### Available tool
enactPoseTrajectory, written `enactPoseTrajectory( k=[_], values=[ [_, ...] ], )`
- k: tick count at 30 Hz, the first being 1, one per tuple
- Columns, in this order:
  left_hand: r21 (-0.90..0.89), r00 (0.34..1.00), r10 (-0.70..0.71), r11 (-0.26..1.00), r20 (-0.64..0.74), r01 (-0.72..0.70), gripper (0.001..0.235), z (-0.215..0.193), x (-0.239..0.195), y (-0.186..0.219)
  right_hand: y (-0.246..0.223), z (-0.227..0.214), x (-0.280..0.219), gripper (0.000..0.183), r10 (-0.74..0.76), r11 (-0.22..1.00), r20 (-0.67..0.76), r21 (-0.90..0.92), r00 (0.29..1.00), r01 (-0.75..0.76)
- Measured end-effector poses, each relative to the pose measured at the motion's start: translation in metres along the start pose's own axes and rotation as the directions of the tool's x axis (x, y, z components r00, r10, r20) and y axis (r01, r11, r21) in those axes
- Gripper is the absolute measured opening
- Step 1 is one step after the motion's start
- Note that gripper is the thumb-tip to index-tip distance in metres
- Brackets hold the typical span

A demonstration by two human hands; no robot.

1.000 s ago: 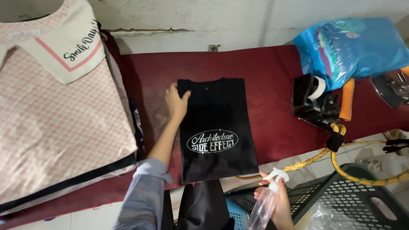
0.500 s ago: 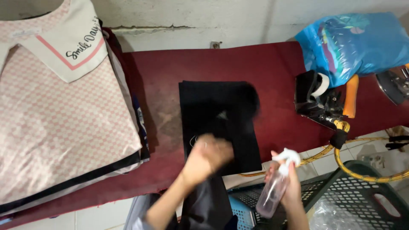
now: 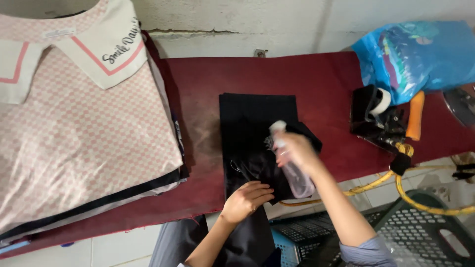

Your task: Spraying and folding various items of clothing and linens.

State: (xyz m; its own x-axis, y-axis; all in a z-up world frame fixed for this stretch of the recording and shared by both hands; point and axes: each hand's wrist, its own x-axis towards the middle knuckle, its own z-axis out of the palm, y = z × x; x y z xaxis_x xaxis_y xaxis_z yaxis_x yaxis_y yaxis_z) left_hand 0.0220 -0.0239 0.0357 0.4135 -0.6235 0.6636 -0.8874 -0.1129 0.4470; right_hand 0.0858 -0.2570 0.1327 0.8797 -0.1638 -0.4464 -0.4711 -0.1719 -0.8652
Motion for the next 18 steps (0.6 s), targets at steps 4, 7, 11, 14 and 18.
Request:
enactPoseTrajectory(
  k=[4, 7, 11, 14, 18],
  values=[
    [0.039, 0.999, 0.028, 0.999, -0.018, -0.027, 0.035, -0.001, -0.006, 0.001, -0.009, -0.05, 0.01, 0.046, -0.133, 0.976, -0.114, 0.157, 0.985, 0.15],
    [0.047, 0.999, 0.035, 0.998, -0.034, -0.034, 0.033, -0.005, -0.006, -0.002, -0.017, -0.061, 0.006, 0.055, -0.126, 0.967, -0.19, 0.196, 0.974, 0.164],
    [0.058, 0.998, 0.06, 0.997, -0.032, -0.058, 0.037, -0.008, -0.008, -0.003, 0.008, -0.047, -0.024, 0.061, -0.034, 0.995, -0.005, 0.091, 0.999, 0.034],
    [0.037, 0.998, 0.061, 0.997, -0.032, -0.06, 0.035, -0.011, -0.01, -0.004, 0.03, -0.009, -0.08, 0.051, 0.133, 0.977, 0.146, -0.187, 0.98, -0.105],
    [0.046, 0.999, 0.04, 0.998, -0.023, -0.039, 0.035, -0.014, -0.01, -0.004, 0.081, -0.05, -0.058, 0.05, 0.147, 0.955, 0.03, -0.266, 0.989, -0.134]
  ],
)
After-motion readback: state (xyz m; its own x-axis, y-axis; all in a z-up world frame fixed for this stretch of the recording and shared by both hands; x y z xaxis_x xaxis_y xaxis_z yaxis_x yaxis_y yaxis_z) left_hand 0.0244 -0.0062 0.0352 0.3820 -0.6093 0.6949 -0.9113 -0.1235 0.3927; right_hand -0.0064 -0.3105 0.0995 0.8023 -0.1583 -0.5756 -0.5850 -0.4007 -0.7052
